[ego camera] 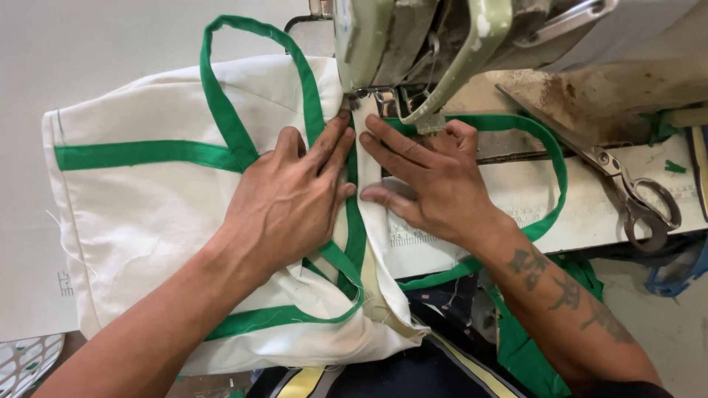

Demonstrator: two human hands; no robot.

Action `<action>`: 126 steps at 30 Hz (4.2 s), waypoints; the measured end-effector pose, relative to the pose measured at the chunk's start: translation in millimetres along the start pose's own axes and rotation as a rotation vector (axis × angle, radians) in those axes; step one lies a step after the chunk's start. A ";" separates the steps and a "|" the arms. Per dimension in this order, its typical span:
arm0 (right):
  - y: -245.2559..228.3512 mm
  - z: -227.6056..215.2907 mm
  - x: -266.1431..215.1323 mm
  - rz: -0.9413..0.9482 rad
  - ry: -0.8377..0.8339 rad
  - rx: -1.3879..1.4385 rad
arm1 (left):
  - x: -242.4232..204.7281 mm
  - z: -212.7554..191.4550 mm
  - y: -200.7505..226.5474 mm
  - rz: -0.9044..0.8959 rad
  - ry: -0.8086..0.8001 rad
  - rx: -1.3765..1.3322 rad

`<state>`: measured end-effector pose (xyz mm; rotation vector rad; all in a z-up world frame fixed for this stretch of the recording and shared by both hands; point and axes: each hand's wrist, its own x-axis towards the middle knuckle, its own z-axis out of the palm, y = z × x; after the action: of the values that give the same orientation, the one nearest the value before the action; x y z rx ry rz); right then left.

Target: Sewing green fabric reinforcement strips and handles onto a white canvas tote bag using an industrial sewing machine.

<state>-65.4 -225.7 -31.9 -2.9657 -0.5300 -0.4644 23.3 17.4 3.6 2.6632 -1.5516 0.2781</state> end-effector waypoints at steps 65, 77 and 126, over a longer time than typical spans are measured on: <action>-8.0 -6.0 3.1 0.051 -0.011 0.058 | 8.6 -1.9 -22.6 0.143 0.077 0.109; -6.8 -3.5 1.5 0.056 -0.014 0.094 | 7.9 7.9 -17.5 0.054 0.003 0.119; 157.4 -68.6 -176.3 0.372 0.381 -0.435 | 9.9 12.0 -31.8 0.122 0.156 -0.014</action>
<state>-186.6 -439.8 -27.8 -3.1240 0.1847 -1.1896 57.2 23.1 -4.9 2.4732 -1.6614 0.4656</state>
